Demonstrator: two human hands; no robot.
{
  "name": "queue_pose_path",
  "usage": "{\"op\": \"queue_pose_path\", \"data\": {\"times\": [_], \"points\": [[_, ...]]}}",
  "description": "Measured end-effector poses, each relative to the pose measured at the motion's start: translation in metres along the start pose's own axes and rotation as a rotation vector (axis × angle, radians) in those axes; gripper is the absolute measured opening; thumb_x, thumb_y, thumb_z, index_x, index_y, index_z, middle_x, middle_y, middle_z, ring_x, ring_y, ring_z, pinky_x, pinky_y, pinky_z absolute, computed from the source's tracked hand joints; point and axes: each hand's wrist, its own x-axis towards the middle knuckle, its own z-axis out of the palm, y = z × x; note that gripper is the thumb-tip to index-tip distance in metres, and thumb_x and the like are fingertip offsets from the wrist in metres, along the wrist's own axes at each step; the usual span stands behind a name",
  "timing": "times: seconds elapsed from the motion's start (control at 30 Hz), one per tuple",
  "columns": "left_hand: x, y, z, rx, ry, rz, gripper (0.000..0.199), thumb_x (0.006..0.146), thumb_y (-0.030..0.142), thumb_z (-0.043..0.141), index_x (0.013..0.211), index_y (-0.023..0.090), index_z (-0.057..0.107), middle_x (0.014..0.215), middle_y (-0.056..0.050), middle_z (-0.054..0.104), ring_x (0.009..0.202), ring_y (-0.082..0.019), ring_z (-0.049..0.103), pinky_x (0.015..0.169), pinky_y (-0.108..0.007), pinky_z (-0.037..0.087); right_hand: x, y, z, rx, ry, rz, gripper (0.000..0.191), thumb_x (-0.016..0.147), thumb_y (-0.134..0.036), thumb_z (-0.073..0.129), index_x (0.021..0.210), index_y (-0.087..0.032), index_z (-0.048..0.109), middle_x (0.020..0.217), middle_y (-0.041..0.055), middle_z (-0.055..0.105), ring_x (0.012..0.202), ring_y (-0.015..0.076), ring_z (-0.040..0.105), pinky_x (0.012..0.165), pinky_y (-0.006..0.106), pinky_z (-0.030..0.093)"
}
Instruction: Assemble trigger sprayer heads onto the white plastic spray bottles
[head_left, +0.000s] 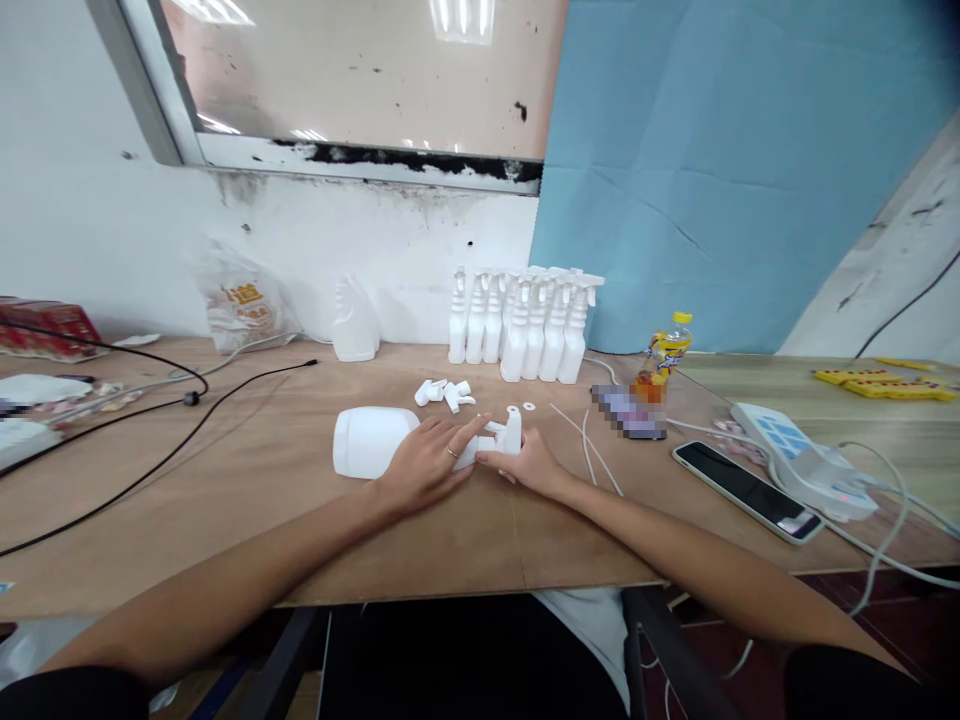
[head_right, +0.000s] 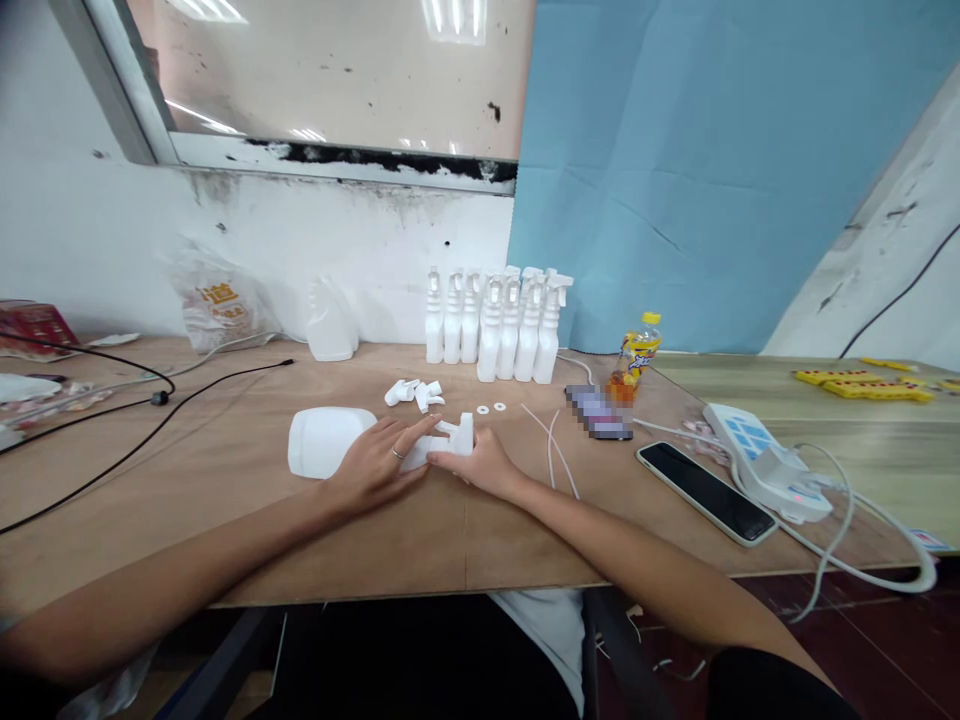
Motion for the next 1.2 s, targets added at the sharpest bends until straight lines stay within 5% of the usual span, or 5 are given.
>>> {"op": "queue_pose_path", "data": {"times": [0.27,0.43,0.77,1.0,1.2], "points": [[0.001,-0.005,0.004,0.071,-0.068,-0.055,0.079,0.088,0.026,0.057,0.154,0.01,0.017,0.113,-0.014,0.07,0.096,-0.029,0.068,0.079,-0.041,0.049,0.005,0.009,0.004,0.054,-0.048,0.043,0.037,0.068,-0.051,0.081,0.071,-0.018,0.064,0.051,-0.0035,0.054,0.047,0.011,0.044,0.045,0.026,0.031],[-0.001,-0.007,0.005,0.067,-0.077,-0.074,0.038,0.084,0.026,0.061,0.12,0.016,0.053,0.098,-0.011,0.073,0.089,-0.027,0.069,0.078,-0.041,0.049,0.003,0.008,0.005,0.051,-0.143,-0.006,0.034,0.073,-0.048,0.079,0.087,-0.018,0.068,0.049,-0.0058,0.052,0.044,0.0103,0.041,0.045,0.025,0.029],[0.0,-0.004,0.005,0.049,-0.049,-0.065,0.022,0.089,0.03,0.06,0.107,0.018,0.06,0.088,-0.007,0.071,0.081,-0.024,0.067,0.074,-0.038,0.045,0.001,0.003,0.007,-0.027,-0.116,-0.133,0.038,0.071,-0.045,0.079,0.093,-0.016,0.069,0.074,0.0003,0.065,0.065,0.0143,0.055,0.06,0.027,0.043],[0.014,-0.012,-0.029,0.126,-0.086,-0.138,0.083,0.089,0.05,0.062,0.155,0.019,0.022,0.13,-0.014,0.062,0.115,-0.031,0.058,0.103,-0.047,0.035,0.01,-0.007,-0.014,0.094,0.024,-0.069,0.035,0.074,-0.047,0.078,0.071,-0.017,0.06,0.052,-0.0039,0.053,0.049,0.0106,0.044,0.049,0.025,0.034],[0.01,-0.033,-0.04,0.171,-0.157,-0.311,0.093,0.077,0.063,0.071,0.152,0.025,0.031,0.139,-0.014,0.056,0.121,-0.037,0.053,0.103,-0.053,0.034,0.031,-0.024,-0.055,0.38,0.261,-0.266,0.033,0.078,-0.043,0.077,0.071,-0.018,0.056,0.057,-0.0041,0.054,0.045,0.0081,0.045,0.046,0.024,0.035]]}}
